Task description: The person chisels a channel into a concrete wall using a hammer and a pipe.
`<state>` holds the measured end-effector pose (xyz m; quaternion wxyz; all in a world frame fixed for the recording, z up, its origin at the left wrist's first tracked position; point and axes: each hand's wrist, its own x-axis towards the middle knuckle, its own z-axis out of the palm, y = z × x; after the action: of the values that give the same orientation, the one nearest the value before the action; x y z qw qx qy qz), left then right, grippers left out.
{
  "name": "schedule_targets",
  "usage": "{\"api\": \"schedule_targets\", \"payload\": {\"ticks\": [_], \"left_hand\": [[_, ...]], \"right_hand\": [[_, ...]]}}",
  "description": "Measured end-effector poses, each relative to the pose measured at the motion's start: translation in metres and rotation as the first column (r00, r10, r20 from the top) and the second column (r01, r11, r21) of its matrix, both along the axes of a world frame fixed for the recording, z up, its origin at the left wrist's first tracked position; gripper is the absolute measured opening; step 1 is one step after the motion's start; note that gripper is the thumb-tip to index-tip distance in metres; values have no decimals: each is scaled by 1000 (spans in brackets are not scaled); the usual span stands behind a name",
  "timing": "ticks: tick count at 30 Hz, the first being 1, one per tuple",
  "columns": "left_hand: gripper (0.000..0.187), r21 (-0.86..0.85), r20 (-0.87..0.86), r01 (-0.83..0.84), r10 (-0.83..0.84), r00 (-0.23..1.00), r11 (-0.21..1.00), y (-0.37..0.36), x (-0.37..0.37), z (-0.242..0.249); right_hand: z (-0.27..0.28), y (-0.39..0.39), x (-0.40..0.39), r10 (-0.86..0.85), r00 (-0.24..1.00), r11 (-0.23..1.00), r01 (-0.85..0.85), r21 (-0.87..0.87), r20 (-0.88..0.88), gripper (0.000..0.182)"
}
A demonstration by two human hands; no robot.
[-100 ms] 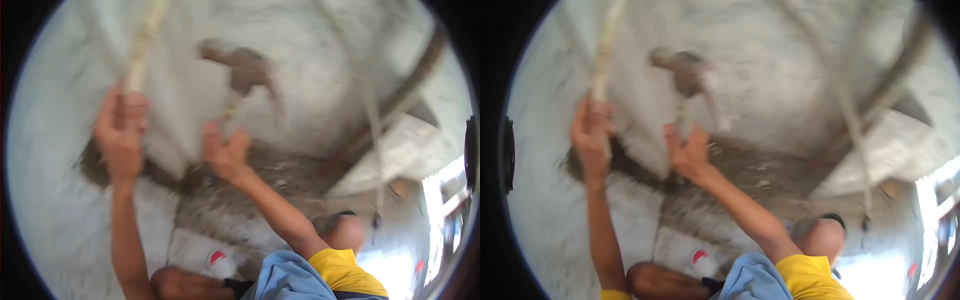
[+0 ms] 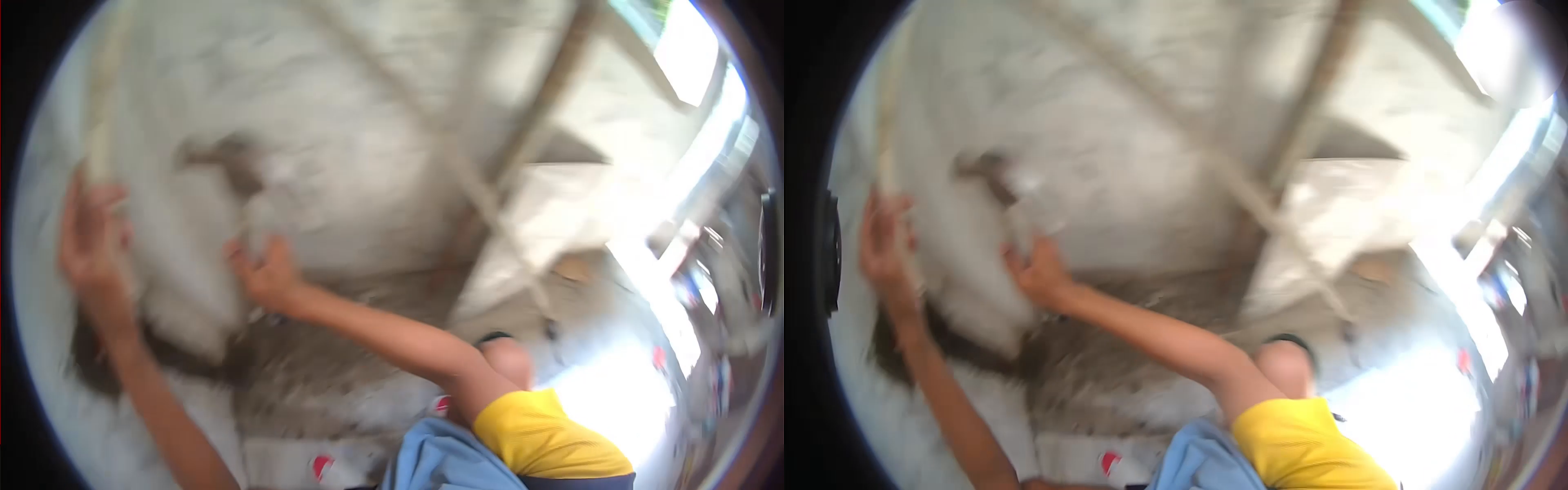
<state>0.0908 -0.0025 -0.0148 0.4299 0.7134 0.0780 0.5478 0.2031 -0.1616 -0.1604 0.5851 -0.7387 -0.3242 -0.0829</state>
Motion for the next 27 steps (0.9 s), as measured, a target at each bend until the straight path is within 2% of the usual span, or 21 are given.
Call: {"api": "schedule_targets", "payload": {"ticks": [1,2,3,4,5,7,9,10,11,13,14,16,17,19,20,21,22,23,24,26,27], "left_hand": [[43,10,56,-36,35,998,999,18,14,13],[46,-53,152,-82,89,984,995,24,32,21],[46,-158,233,40,-2,972,987,4,34,31],[49,-50,297,102,-83,951,993,-23,10,74],[53,46,252,119,-127,959,992,-34,-15,92],[51,55,253,173,-181,950,983,-33,-49,107],[47,88,244,194,-210,947,977,-28,-70,109],[47,74,93,243,-249,964,967,-43,-9,70],[46,51,100,280,-284,954,959,-47,2,62],[44,28,98,314,-315,944,949,-48,2,54],[43,34,59,333,-335,941,942,-46,2,51],[42,21,39,370,-371,928,929,-41,9,45],[41,7,57,386,-386,921,923,-37,14,43],[39,-6,86,406,-404,911,914,-36,18,48],[39,-329,228,638,-597,769,697,-41,14,54],[38,-552,424,766,-680,598,328,-43,12,57],[38,-551,430,769,-680,595,325,-42,18,53],[38,-325,254,701,-656,711,635,-44,28,45],[38,-23,111,557,-552,827,830,-50,35,41],[31,-4,135,577,-571,810,817,-57,45,33],[35,-43,72,604,-601,796,796,-54,52,21]], "right_hand": [[0,13,27,-29,978,997,13,79,209,43],[6,-2,43,21,951,999,-32,29,309,45],[32,-42,42,203,950,955,-139,-261,238,46],[73,-71,45,304,891,864,-108,-492,338,42],[77,-89,32,423,863,712,-128,-691,276,38],[90,-106,-14,533,824,194,103,-976,193,25],[57,-109,-59,683,704,-10,276,-961,194,17],[-18,-122,-50,654,752,22,89,-996,81,16],[-36,-126,-50,639,765,29,79,-996,79,16],[-103,-136,-36,738,669,43,89,-995,92,19],[-102,-141,-37,730,678,31,97,-995,88,19],[-92,-163,-47,876,483,-88,161,-983,0,24],[-85,-165,-57,868,497,-103,167,-981,-7,24],[-75,-156,-73,706,674,-376,96,-922,-218,29],[-81,-157,-82,699,681,-381,98,-920,-217,29],[-98,-158,-91,660,705,-445,90,-891,-258,28],[-102,-157,-96,619,727,-507,80,-858,-298,27],[-106,-157,-95,616,729,-508,79,-857,-298,27],[-105,-158,-95,619,730,-512,94,-854,-291,31],[-104,-158,-91,619,732,-518,107,-849,-284,35],[-104,-156,-88,533,799,-520,48,-853,-279,35]]}}
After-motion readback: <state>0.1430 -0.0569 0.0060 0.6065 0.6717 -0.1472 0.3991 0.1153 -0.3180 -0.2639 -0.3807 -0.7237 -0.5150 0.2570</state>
